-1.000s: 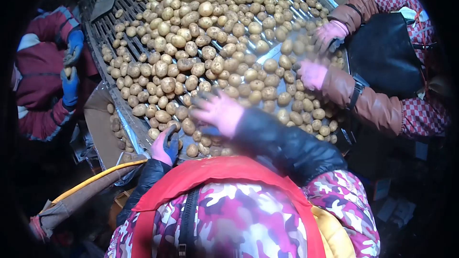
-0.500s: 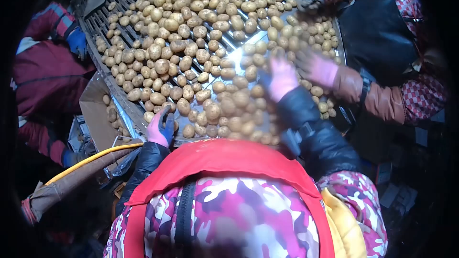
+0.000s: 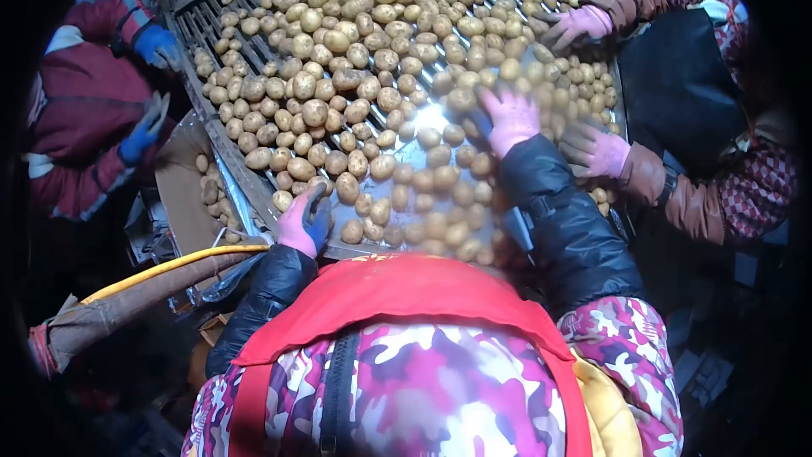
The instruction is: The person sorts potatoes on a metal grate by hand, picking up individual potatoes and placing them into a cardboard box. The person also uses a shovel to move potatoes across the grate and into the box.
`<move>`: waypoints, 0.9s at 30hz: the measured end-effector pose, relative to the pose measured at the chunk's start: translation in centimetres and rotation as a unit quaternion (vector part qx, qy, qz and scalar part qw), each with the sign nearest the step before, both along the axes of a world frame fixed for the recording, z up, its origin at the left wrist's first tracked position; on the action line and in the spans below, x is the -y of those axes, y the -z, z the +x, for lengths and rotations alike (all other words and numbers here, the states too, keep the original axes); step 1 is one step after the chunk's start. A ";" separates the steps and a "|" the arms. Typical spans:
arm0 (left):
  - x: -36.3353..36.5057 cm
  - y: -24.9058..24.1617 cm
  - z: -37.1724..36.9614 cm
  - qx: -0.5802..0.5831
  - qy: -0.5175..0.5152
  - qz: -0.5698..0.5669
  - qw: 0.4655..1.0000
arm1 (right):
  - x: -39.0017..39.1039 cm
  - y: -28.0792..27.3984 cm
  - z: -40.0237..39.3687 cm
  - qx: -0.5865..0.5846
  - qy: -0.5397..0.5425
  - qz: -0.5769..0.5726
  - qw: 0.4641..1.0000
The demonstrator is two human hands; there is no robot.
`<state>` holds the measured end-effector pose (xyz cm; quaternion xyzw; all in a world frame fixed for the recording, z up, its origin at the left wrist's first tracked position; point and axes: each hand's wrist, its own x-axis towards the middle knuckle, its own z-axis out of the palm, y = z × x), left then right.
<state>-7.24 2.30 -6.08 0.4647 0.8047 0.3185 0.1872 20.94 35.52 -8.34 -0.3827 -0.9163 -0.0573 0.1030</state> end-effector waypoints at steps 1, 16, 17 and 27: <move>0.1 0.2 0.0 0.003 0.004 0.006 1.000 | -0.8 0.3 -0.3 0.004 0.032 -0.017 0.999; 0.1 0.1 -1.0 -0.009 0.044 -0.004 0.999 | -5.1 -4.7 -17.7 -0.062 -0.099 -0.477 0.871; -0.1 -0.6 -0.9 0.016 0.039 -0.026 0.999 | -6.5 -3.8 -16.9 -0.098 -0.033 -0.519 0.848; 0.2 -0.2 -0.8 0.002 0.039 -0.007 0.999 | -2.1 -4.4 -8.3 0.069 -0.042 -0.329 0.941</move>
